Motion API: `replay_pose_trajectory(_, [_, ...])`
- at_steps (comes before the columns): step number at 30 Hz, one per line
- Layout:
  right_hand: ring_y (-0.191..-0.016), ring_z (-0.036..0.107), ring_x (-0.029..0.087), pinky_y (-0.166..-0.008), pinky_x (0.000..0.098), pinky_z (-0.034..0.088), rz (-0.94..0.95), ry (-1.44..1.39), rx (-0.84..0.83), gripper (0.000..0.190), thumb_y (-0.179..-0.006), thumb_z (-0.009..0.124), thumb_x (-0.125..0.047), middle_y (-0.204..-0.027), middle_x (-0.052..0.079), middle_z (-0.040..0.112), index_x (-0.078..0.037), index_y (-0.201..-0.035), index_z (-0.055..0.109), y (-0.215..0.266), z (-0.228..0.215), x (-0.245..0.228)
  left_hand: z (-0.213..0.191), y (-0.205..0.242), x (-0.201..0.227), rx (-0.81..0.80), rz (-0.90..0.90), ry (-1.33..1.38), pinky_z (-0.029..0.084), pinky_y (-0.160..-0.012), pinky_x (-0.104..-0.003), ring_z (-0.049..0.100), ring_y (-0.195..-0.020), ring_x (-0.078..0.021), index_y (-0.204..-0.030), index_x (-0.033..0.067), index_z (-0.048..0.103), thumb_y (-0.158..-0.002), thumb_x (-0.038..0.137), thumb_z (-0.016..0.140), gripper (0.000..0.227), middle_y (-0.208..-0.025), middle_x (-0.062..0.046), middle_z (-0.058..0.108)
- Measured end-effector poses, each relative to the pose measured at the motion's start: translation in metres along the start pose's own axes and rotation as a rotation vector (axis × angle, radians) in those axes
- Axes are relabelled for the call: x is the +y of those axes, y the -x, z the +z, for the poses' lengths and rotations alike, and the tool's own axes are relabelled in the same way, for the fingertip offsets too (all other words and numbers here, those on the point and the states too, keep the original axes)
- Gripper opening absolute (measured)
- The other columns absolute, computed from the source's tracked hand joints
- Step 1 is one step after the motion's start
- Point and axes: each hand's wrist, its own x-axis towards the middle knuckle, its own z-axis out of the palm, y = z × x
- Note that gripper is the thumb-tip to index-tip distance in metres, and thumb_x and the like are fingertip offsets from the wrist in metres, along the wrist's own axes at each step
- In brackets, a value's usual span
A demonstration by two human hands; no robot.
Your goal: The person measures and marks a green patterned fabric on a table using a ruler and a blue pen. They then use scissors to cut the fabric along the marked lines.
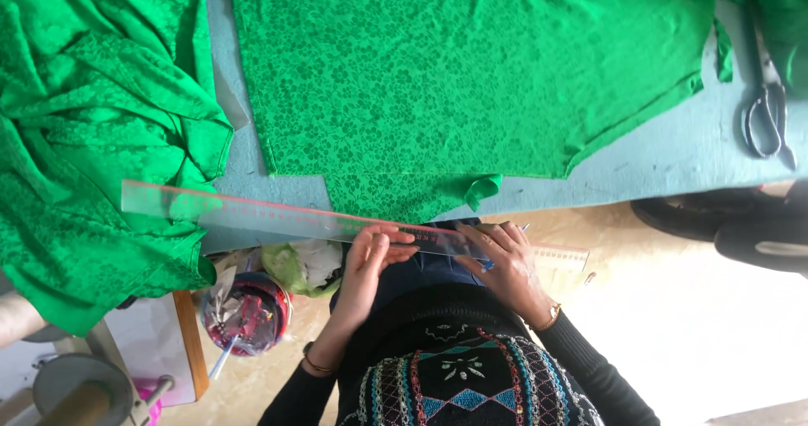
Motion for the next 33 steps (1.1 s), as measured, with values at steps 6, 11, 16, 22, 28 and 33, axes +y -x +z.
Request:
replay_pose_trajectory(6, [-0.081, 0.062, 0.027, -0.076, 0.0374, 0.051, -0.018, -0.012, 0.005, 0.042, -0.087, 0.079, -0.036, -0.095, 0.006, 0.070, -0.016, -0.123, 0.074, 0.016, 0.004, -0.001, 0.001, 0.009, -0.007, 0.121, 0.022, -0.020, 0.060, -0.092, -0.041, 0.077, -0.102, -0.0353, -0.124, -0.0005, 0.058, -0.106, 0.023, 0.055, 0.030, -0.114, -0.028, 0.074])
replay_pose_trajectory(11, [-0.083, 0.062, 0.027, -0.076, 0.0376, 0.051, -0.037, -0.013, -0.007, 0.041, -0.087, 0.078, -0.036, -0.097, 0.006, 0.069, -0.017, -0.123, 0.074, 0.020, 0.001, 0.005, -0.010, 0.007, -0.011, 0.317, 0.102, 0.051, 0.061, -0.094, -0.043, 0.076, -0.102, -0.0367, -0.124, 0.0037, 0.059, -0.106, 0.022, 0.054, 0.026, -0.116, -0.027, 0.073])
replay_pose_trajectory(16, [-0.084, 0.061, 0.029, -0.076, 0.0392, 0.051, -0.039, -0.040, -0.069, 0.041, -0.087, 0.078, -0.032, -0.099, 0.006, 0.068, -0.016, -0.124, 0.074, 0.033, -0.012, 0.019, -0.025, 0.018, -0.005, 0.487, 0.183, 0.092, 0.061, -0.096, -0.040, 0.076, -0.102, -0.0311, -0.123, 0.0025, 0.062, -0.108, 0.026, 0.052, 0.029, -0.117, -0.022, 0.073])
replay_pose_trajectory(22, [-0.084, 0.057, 0.025, -0.077, 0.0374, 0.050, -0.032, -0.001, -0.111, 0.044, -0.088, 0.079, -0.033, -0.105, 0.004, 0.066, -0.021, -0.129, 0.073, 0.047, -0.026, 0.037, -0.045, 0.035, -0.015, 0.629, 0.263, 0.092, 0.061, -0.099, -0.042, 0.076, -0.104, -0.0292, -0.122, 0.0091, 0.058, -0.109, 0.027, 0.054, 0.023, -0.118, -0.020, 0.072])
replay_pose_trajectory(28, [-0.085, 0.054, 0.025, -0.081, 0.0384, 0.049, -0.072, -0.005, -0.151, 0.044, -0.086, 0.081, -0.032, -0.109, 0.004, 0.064, -0.022, -0.128, 0.074, 0.044, -0.035, 0.053, -0.030, 0.057, -0.039, 0.610, 0.178, 0.296, 0.065, -0.090, -0.042, 0.078, -0.101, -0.0311, -0.117, 0.0105, 0.064, -0.103, 0.030, 0.063, 0.024, -0.114, -0.019, 0.074])
replay_pose_trajectory(33, [-0.084, 0.058, 0.029, -0.086, 0.0416, 0.049, -0.167, -0.104, -0.141, 0.042, -0.086, 0.083, -0.028, -0.107, 0.010, 0.065, -0.014, -0.124, 0.073, 0.005, -0.045, 0.062, -0.026, 0.079, -0.065, 0.686, 0.164, 0.291, 0.065, -0.086, -0.039, 0.078, -0.096, -0.0293, -0.112, 0.0140, 0.060, -0.104, 0.028, 0.063, 0.016, -0.108, -0.017, 0.076])
